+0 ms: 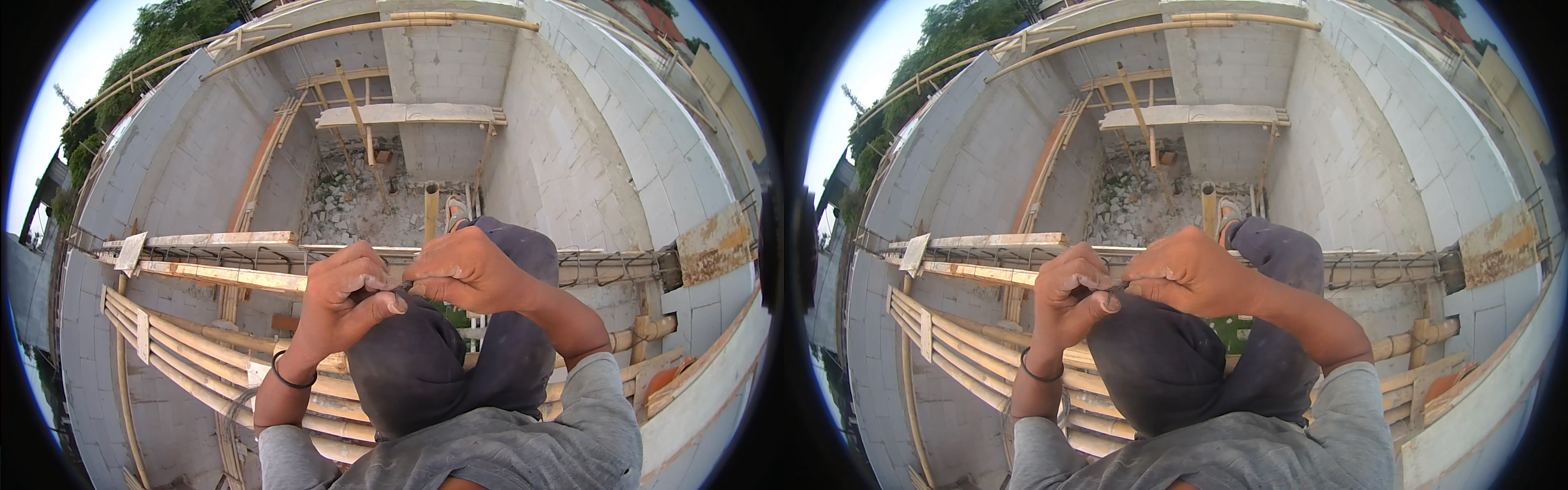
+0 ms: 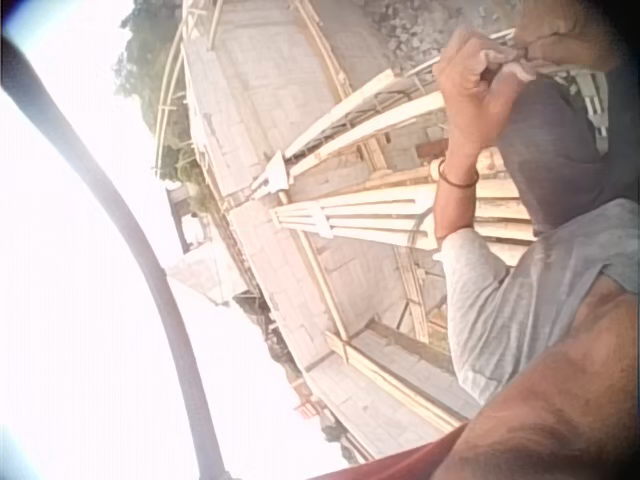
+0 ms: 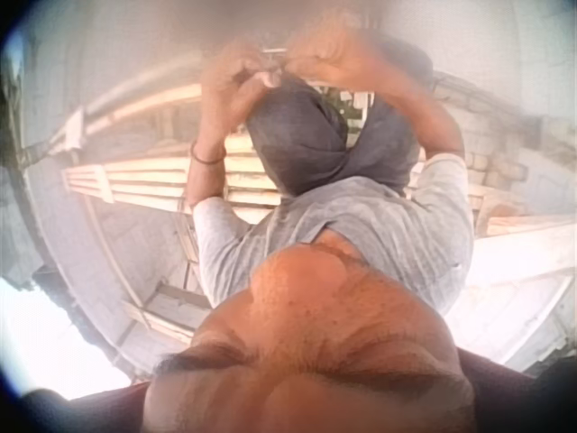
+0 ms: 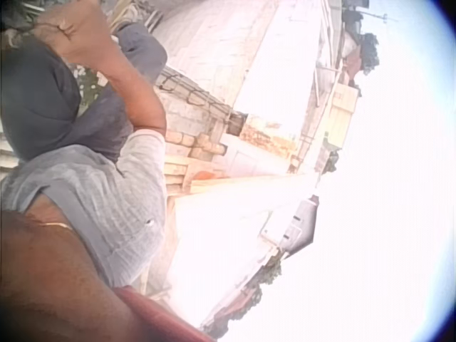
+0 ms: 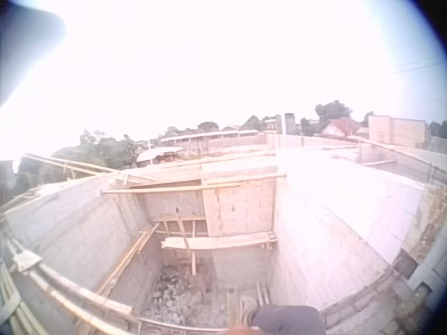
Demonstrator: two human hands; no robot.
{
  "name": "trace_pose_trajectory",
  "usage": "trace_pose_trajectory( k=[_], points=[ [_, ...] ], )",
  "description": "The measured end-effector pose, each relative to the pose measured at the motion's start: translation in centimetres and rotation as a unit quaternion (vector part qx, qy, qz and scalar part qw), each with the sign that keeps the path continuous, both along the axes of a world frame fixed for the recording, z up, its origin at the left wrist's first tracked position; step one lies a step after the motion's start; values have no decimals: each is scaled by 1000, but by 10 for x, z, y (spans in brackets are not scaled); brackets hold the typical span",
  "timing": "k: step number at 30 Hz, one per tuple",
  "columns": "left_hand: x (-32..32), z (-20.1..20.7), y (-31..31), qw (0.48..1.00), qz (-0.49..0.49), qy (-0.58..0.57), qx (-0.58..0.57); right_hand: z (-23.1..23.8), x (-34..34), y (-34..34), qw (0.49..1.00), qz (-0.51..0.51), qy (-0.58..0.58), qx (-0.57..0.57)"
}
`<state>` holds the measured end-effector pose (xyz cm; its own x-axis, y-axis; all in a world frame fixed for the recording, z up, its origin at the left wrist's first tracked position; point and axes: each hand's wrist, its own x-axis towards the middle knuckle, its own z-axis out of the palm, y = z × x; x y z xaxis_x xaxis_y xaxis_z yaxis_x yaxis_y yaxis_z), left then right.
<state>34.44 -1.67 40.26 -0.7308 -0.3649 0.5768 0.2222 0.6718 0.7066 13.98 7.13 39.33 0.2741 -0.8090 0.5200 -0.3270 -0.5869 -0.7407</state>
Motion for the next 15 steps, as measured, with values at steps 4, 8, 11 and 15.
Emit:
trace_pose_trajectory(
  k=[4, 8, 11, 15],
  points=[
    [-3, -7, 2, 948, -53, -11, 315, -2, 6, -1, 976, -95, 89, -172],
    [3, -1, -1, 856, -47, -95, 506, -1, 10, 4, 919, -174, 224, -275],
    [3, 0, -3, 827, -22, -129, 547, -1, 14, 4, 851, -222, 313, -359],
    [4, -5, 2, 840, -7, -129, 528, -4, 12, 3, 848, -234, 313, -358]
  ],
)
